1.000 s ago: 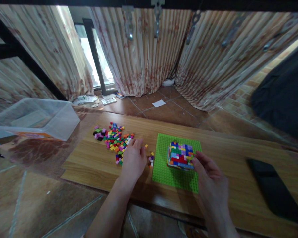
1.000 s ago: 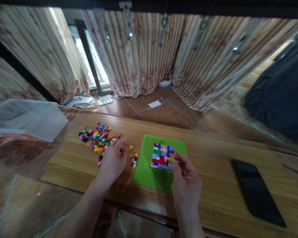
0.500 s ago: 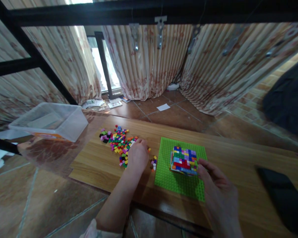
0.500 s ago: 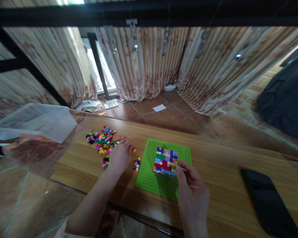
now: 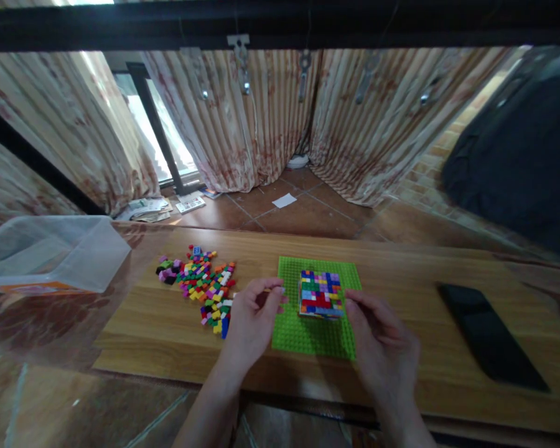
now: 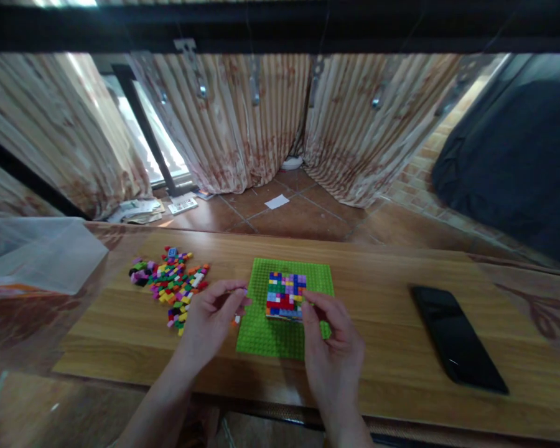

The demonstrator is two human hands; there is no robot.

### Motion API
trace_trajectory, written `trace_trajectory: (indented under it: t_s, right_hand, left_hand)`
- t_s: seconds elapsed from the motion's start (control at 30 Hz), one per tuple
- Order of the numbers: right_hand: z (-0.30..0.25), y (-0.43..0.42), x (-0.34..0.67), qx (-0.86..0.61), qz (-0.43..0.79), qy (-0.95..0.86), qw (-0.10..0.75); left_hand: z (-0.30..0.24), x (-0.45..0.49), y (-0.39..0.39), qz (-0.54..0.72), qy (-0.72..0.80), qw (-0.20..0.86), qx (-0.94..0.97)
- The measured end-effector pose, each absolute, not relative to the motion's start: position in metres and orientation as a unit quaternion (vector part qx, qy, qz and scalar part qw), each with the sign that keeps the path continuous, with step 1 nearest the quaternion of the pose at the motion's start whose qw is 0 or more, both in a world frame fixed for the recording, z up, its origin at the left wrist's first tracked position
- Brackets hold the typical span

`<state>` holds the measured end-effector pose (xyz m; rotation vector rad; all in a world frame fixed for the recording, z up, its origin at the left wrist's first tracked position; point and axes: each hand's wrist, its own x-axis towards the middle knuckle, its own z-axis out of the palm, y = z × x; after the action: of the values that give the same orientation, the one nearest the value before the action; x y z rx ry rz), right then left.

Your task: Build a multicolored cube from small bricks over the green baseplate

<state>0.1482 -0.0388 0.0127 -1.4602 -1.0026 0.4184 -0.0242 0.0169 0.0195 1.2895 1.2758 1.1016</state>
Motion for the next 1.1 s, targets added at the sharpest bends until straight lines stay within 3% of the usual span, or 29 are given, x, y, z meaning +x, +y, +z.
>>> trace_trajectory:
  t_s: [0.13,0.37,0.6,0.77,1.1]
  right_hand:
    - [0.021,-0.046,0.137,-0.576,0.190,-0.565,0.559]
    - [0.028,-0.049,0.130,-0.536,0.206,-0.628,0.525]
    - [0.022,-0.044,0.146,-0.624,0.174,-0.477,0.594]
    - [0.015,-0.036,0.163,-0.634,0.256,-0.322,0.655]
    - [0.012,-0.034,0.158,-0.653,0.273,-0.349,0.615]
  left_hand:
    - [0.032,-0.001,-0.007,0.419,0.436,0.613,0.508]
    - [0.037,0.000,-0.007,0.408,0.399,0.671,0.474]
    - [0.033,-0.001,-0.003,0.443,0.450,0.609,0.480]
    - [0.026,-0.006,0.005,0.461,0.511,0.565,0.456]
    - [0.020,-0.003,0.005,0.428,0.518,0.539,0.508]
